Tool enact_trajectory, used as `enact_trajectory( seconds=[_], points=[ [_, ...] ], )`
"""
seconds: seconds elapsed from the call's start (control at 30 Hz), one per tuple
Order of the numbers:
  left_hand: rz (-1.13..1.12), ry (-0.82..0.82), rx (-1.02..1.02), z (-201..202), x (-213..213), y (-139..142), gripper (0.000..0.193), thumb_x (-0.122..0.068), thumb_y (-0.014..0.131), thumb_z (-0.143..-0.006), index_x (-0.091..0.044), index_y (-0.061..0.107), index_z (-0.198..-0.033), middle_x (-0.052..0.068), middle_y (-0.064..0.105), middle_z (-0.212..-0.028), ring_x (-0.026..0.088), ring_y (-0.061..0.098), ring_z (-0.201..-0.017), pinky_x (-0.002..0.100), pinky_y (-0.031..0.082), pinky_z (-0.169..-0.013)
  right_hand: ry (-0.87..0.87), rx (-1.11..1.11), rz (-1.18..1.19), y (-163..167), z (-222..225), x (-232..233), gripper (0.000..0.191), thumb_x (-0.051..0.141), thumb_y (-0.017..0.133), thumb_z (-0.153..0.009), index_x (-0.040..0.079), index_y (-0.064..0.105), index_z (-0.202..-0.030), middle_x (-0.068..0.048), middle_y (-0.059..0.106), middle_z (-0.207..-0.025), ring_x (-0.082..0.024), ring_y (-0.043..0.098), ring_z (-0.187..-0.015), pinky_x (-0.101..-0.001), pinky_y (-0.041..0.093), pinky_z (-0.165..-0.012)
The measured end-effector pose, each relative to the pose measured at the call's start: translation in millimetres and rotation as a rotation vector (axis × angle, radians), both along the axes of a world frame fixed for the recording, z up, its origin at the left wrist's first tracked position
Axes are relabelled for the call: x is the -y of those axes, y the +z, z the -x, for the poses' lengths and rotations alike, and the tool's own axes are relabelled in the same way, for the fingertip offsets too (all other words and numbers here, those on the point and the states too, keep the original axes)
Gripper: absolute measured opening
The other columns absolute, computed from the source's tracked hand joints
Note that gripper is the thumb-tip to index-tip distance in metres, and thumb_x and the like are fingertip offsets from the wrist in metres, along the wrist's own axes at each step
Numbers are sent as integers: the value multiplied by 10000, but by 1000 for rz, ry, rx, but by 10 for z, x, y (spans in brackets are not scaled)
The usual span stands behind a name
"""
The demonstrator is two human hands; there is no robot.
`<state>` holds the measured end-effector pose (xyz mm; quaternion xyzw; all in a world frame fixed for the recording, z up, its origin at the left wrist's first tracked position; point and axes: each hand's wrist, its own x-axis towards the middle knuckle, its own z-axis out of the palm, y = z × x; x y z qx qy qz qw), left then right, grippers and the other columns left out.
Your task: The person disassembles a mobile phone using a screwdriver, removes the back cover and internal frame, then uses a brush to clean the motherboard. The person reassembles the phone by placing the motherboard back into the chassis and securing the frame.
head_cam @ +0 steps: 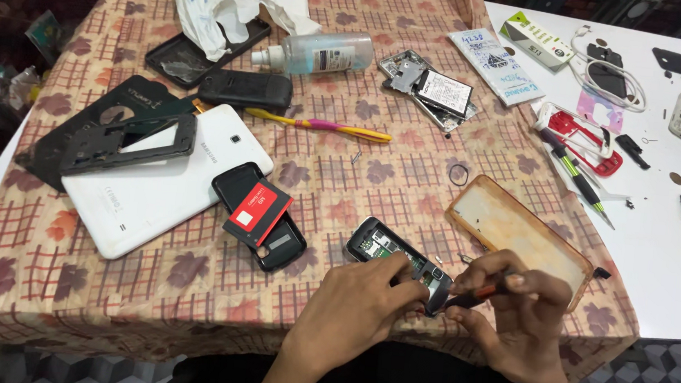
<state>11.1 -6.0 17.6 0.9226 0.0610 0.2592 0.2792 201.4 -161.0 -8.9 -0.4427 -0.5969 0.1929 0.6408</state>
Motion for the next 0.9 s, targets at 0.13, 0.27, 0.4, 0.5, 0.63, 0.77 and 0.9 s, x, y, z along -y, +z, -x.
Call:
enact_trajectory(
  seconds=[0.13, 0.27, 0.4, 0.5, 0.63, 0.77, 0.9],
  points=[
    [13, -5, 10, 1, 3, -13, 226, -89, 738, -838, -127, 699, -1058, 52, 607, -976, 255, 678, -795, 423, 522, -644, 28, 105, 61, 18, 42, 90, 766, -228, 616, -867, 213, 324, -1421, -235, 569, -1223, -289, 672, -1151, -429, 614, -964],
    [9, -5, 20, 4, -7, -25, 232, -84, 738, -830, -127, 699, -1055, 47, 605, -967, 253, 682, -808, 418, 523, -647, -30, 136, 8, -25, 59, 46, 799, -217, 670, -854, 216, 297, -1412, -198, 533, -1219, -258, 672, -1145, -416, 645, -965],
    [32, -9, -5, -3, -6, -24, 240, -109, 748, -822, -123, 694, -1056, 44, 603, -963, 241, 684, -799, 412, 526, -651, 61, 190, -23, -30, 21, 25, 765, -210, 674, -839, 195, 333, -1392, -233, 627, -1164, -295, 717, -1121, -436, 632, -927],
    [20, 7, -21, 0, -6, -19, 223, -87, 731, -844, -122, 699, -1062, 47, 602, -965, 245, 684, -804, 412, 528, -651, 111, 16, -41, -45, 62, 66, 659, -210, 510, -924, 189, 319, -1413, -277, 614, -1195, -327, 697, -1149, -460, 641, -984],
    [24, -8, 3, 15, -14, -20, 239, -94, 735, -821, -128, 704, -1056, 51, 606, -979, 254, 686, -813, 422, 529, -670, -93, 173, -73, -91, 125, 10, 798, -185, 736, -838, 202, 321, -1399, -194, 559, -1164, -240, 685, -1087, -413, 630, -951],
    [28, -7, 7, 15, -8, -23, 217, -107, 736, -841, -120, 701, -1054, 52, 605, -983, 257, 685, -824, 426, 524, -675, -14, 94, -41, -62, 171, 59, 694, -209, 588, -892, 176, 325, -1406, -265, 567, -1241, -310, 690, -1181, -428, 624, -974],
    [11, 3, 24, 17, -4, -26, 235, -92, 727, -815, -120, 714, -1048, 57, 609, -980, 258, 685, -815, 426, 526, -667, -243, 290, -110, -57, 214, 33, 816, -149, 790, -788, 185, 344, -1384, -213, 500, -1222, -197, 633, -1089, -450, 615, -1052]
  ],
)
